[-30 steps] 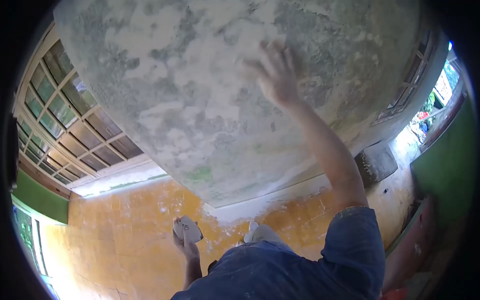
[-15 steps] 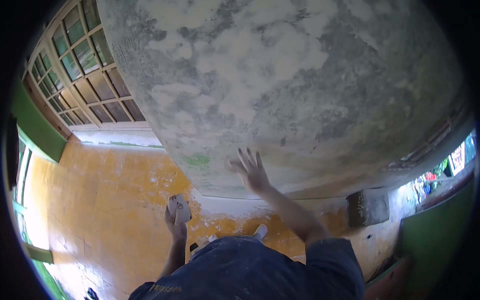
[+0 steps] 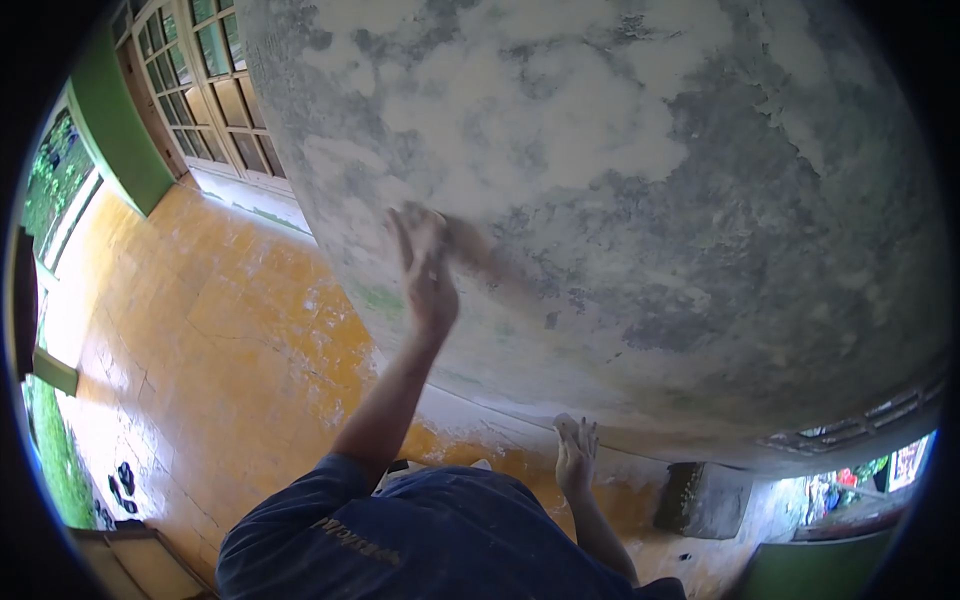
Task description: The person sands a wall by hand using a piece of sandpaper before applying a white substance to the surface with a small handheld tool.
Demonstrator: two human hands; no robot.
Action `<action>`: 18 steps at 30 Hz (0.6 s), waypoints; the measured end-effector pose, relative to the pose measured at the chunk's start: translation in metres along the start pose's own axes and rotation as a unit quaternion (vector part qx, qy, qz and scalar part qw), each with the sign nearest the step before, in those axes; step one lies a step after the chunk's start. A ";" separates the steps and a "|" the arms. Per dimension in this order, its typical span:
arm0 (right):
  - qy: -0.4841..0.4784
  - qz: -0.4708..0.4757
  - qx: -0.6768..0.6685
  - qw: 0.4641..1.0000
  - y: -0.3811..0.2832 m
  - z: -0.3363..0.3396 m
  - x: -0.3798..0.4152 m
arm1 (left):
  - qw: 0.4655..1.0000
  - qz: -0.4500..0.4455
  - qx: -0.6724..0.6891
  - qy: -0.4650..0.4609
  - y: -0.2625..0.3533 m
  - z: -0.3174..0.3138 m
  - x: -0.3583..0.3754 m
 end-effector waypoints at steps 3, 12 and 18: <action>0.022 -0.007 -0.006 1.000 0.028 0.010 -0.006 | 0.996 -0.036 -0.078 -0.034 0.017 -0.041 0.047; 0.009 0.003 -0.014 1.000 0.070 0.012 0.006 | 0.992 0.067 -0.056 0.091 0.007 -0.036 0.006; -0.007 -0.005 -0.047 0.999 0.072 0.012 0.008 | 0.992 0.036 -0.117 0.020 0.015 -0.060 0.051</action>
Point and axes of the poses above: each hand's wrist, its own x-axis away from the middle knuckle, its own z-axis out of the back of the hand, y = z × x, the point moved 1 cm from there along -x, towards the middle knuckle, and after that the axes turned 13 degrees about -y, right-handed, at the moved point
